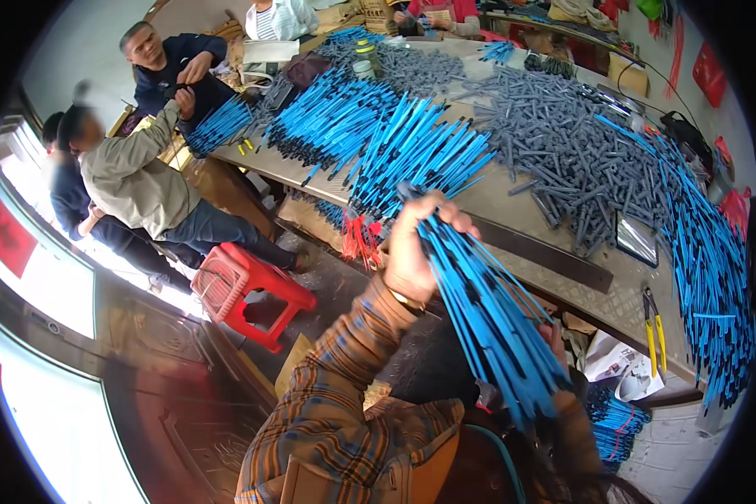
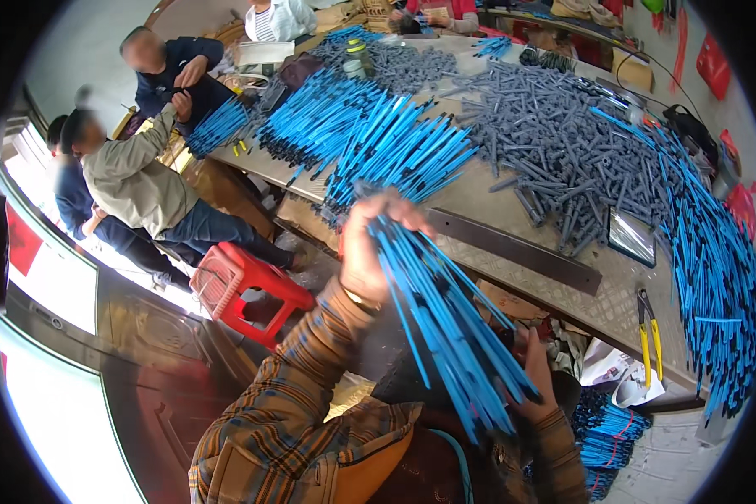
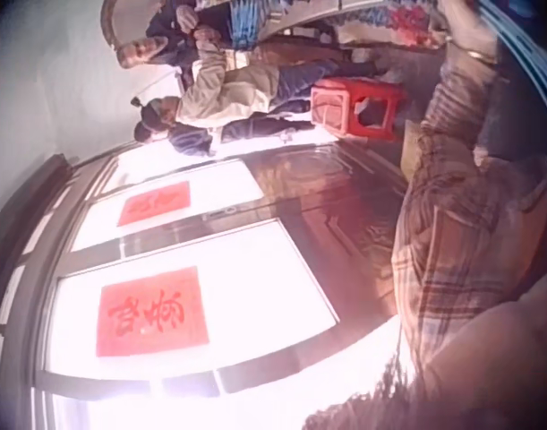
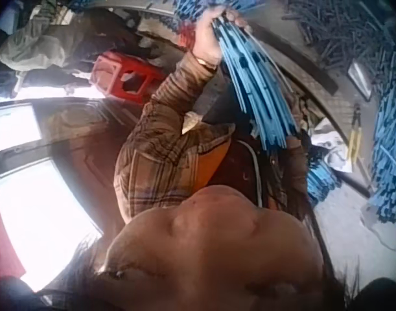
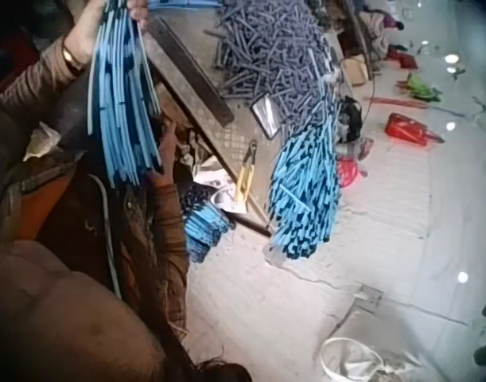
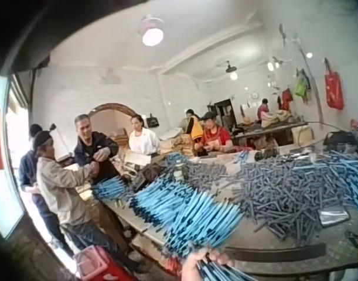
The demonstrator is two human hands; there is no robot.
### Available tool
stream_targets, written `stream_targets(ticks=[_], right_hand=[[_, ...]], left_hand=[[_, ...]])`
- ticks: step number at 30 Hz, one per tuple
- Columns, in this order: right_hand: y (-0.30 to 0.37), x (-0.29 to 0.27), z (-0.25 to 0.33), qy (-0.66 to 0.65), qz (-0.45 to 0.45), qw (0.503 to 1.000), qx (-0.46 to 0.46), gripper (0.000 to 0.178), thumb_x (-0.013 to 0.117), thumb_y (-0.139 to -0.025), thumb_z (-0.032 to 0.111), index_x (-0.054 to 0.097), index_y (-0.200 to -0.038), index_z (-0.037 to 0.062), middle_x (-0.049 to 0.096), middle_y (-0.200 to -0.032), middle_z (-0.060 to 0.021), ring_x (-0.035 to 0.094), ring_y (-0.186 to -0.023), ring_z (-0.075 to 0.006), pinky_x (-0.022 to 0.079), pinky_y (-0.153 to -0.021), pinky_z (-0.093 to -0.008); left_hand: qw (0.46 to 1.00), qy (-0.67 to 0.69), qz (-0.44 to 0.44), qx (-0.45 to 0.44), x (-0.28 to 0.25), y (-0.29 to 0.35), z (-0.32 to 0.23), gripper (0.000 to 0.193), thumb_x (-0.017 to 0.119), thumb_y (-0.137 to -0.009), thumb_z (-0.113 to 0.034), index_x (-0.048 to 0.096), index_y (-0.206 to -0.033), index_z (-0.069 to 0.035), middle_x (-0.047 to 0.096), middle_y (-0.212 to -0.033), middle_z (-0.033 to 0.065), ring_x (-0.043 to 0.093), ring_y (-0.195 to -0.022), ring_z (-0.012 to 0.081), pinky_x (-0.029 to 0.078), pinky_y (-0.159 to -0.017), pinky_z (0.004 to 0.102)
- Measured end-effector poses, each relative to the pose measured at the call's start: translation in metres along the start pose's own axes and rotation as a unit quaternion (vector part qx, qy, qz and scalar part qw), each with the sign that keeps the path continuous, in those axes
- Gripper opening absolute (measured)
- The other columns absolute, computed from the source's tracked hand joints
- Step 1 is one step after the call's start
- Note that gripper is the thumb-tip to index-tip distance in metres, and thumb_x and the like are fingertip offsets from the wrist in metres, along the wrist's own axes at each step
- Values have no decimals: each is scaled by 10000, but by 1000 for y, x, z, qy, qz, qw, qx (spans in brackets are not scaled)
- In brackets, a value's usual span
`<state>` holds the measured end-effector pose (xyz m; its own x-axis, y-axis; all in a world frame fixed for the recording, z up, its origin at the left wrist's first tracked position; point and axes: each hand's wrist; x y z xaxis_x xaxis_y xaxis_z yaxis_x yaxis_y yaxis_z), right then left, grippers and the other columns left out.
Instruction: The person assembles umbrella frames by stringing wire through the ends of plastic ribs, inserting them into a central plastic hub, and securing and cutting the wire using pliers.
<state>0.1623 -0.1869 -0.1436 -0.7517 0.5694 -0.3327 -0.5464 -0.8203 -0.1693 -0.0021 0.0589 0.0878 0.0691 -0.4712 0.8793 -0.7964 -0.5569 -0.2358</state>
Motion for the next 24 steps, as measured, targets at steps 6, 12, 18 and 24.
stream_targets(ticks=[6,12,18,24], right_hand=[[-16,9,161,-275,-43,939,-204,446,583,-831,192,452,-1202,-17,563,-1020,-125,573,-829,-222,455,-687,-316],[-30,-6,183,-49,51,952,-299,374,591,-783,242,556,-1060,-6,586,-951,-147,589,-775,-278,457,-672,-352],[-48,-19,190,-85,130,940,-304,405,671,-699,193,568,-1061,40,599,-902,-132,599,-802,-274,463,-688,-337],[-27,-21,177,-65,316,940,-108,404,693,-697,243,587,-1027,35,604,-916,-112,596,-829,-247,467,-748,-318]], left_hand=[[977,80,-196,-35,-38,35,53,189,562,-774,-232,521,-711,-59,541,-694,81,553,-715,250,476,-749,399],[960,-8,-253,-117,-82,52,81,288,507,-805,-308,563,-742,-33,573,-722,114,578,-769,257,475,-761,383],[815,-571,-99,2,-125,72,73,319,481,-889,-287,556,-1000,2,619,-893,101,595,-826,160,469,-769,283],[906,-340,1,-252,-29,85,44,316,512,-887,-259,575,-979,37,620,-892,83,586,-799,131,458,-738,245]])
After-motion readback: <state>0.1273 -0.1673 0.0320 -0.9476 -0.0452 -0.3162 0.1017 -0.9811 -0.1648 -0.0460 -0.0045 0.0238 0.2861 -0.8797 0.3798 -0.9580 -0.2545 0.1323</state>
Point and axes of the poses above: each hand's wrist, its own y-axis away from the middle knuckle, its own x-axis out of the palm, z = x × y
